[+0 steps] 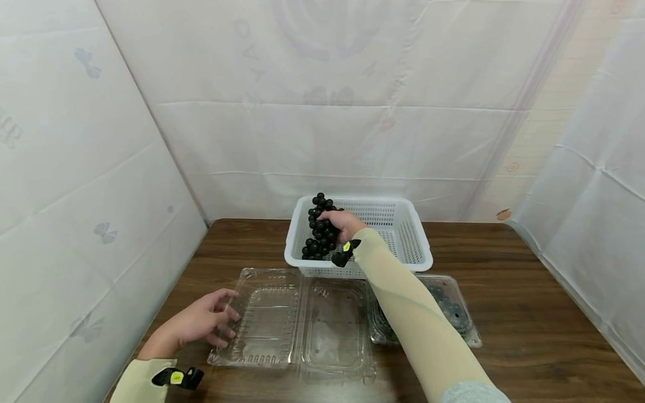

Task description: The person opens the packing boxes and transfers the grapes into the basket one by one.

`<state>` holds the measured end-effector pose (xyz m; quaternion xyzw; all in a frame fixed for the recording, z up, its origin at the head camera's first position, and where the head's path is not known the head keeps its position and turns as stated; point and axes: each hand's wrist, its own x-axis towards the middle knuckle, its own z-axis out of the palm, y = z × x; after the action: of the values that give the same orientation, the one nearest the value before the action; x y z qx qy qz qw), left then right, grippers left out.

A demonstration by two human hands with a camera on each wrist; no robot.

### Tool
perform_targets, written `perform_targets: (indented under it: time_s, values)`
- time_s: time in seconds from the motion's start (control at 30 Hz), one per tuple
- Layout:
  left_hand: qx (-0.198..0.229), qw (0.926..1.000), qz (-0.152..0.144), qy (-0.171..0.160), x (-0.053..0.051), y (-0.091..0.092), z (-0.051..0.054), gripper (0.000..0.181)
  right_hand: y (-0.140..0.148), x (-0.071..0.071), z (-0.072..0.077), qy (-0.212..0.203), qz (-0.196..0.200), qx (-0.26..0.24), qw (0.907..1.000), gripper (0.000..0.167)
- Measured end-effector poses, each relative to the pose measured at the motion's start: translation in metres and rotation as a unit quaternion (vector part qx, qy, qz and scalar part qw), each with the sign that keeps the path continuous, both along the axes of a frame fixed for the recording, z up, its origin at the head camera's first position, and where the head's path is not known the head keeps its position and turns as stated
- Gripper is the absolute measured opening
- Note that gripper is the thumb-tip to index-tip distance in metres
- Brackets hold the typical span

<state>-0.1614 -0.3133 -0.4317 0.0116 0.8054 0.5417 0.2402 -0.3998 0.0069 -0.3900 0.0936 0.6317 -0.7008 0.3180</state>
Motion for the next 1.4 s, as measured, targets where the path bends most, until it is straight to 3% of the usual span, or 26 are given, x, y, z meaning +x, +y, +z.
perform_targets:
  time_s: [0.13, 0.23, 0.4, 0.6, 0.73, 1.07, 1.4]
  values:
    - [-0.003, 1.0000, 0.003, 0.002, 0.000, 0.001, 0.000, 0.057, 0.000, -0.004, -0.001, -0.009, 0.010, 0.022, 0.9997, 0.043]
    - [-0.007, 1.0000, 0.006, 0.001, 0.000, 0.002, 0.000, 0.056, 0.002, -0.006, -0.002, 0.017, 0.019, 0.076, 0.9968, 0.061]
    - [-0.015, 0.9998, 0.011, 0.000, 0.001, 0.004, 0.002, 0.055, 0.006, -0.006, -0.001, 0.078, 0.051, 0.192, 0.9769, 0.083]
    - [-0.013, 0.9999, 0.006, 0.008, 0.003, 0.008, 0.002, 0.056, 0.009, -0.009, -0.005, 0.092, 0.106, 0.238, 0.9611, 0.073]
    - [-0.011, 0.9999, 0.007, 0.007, 0.003, 0.010, 0.002, 0.055, 0.012, -0.009, -0.006, 0.099, 0.133, 0.254, 0.9528, 0.064]
    - [-0.012, 0.9999, 0.003, 0.010, 0.002, 0.012, 0.001, 0.056, 0.015, -0.011, -0.008, 0.121, 0.153, 0.272, 0.9423, 0.053]
    - [-0.013, 0.9999, -0.001, 0.011, 0.000, 0.011, 0.001, 0.056, 0.020, -0.010, -0.007, 0.142, 0.164, 0.273, 0.9371, 0.064]
